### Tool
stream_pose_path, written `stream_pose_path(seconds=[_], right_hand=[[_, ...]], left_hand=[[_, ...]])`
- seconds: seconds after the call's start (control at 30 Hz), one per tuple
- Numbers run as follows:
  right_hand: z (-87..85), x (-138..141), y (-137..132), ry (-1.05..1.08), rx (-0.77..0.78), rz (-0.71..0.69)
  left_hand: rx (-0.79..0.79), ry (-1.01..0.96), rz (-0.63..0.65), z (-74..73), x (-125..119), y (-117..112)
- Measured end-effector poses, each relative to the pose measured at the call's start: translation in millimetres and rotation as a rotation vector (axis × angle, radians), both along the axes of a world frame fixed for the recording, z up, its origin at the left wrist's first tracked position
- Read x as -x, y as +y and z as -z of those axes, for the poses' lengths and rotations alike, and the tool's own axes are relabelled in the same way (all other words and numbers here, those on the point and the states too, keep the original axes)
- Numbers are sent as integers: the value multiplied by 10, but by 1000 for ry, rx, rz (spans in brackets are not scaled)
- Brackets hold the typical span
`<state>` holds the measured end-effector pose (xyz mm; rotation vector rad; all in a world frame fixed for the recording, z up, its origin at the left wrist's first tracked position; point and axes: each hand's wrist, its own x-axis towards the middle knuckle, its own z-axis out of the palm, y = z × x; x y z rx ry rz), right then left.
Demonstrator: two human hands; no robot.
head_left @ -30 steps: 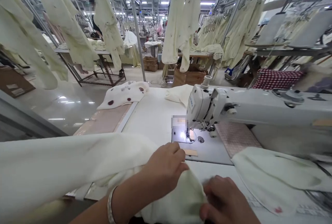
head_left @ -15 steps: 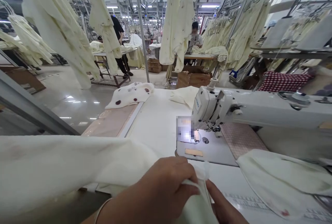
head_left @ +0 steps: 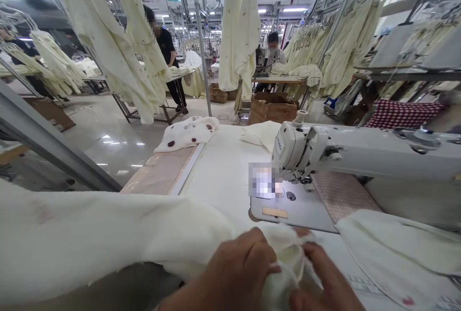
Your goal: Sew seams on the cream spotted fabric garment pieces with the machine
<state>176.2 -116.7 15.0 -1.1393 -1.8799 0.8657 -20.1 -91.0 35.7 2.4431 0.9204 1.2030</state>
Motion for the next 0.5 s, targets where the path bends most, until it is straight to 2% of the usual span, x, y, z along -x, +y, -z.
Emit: stream_pose_path(seconds=[0.07, 0.17, 0.27, 0.37, 0.5], right_hand=[[34, 89, 28, 37, 3, -83], [57, 130, 54, -53, 14, -61], [66, 61, 65, -268, -13, 44], [101, 8, 58, -425, -32, 98], [127, 48, 46, -358, 71, 67]], left_hand=[[12, 104, -22, -128, 112, 45], [-32, 209, -41, -276, 160, 116], [-27, 196, -6, -273, 91, 142], [58, 144, 35, -208, 29, 125], [220, 101, 104, -233, 47, 102]])
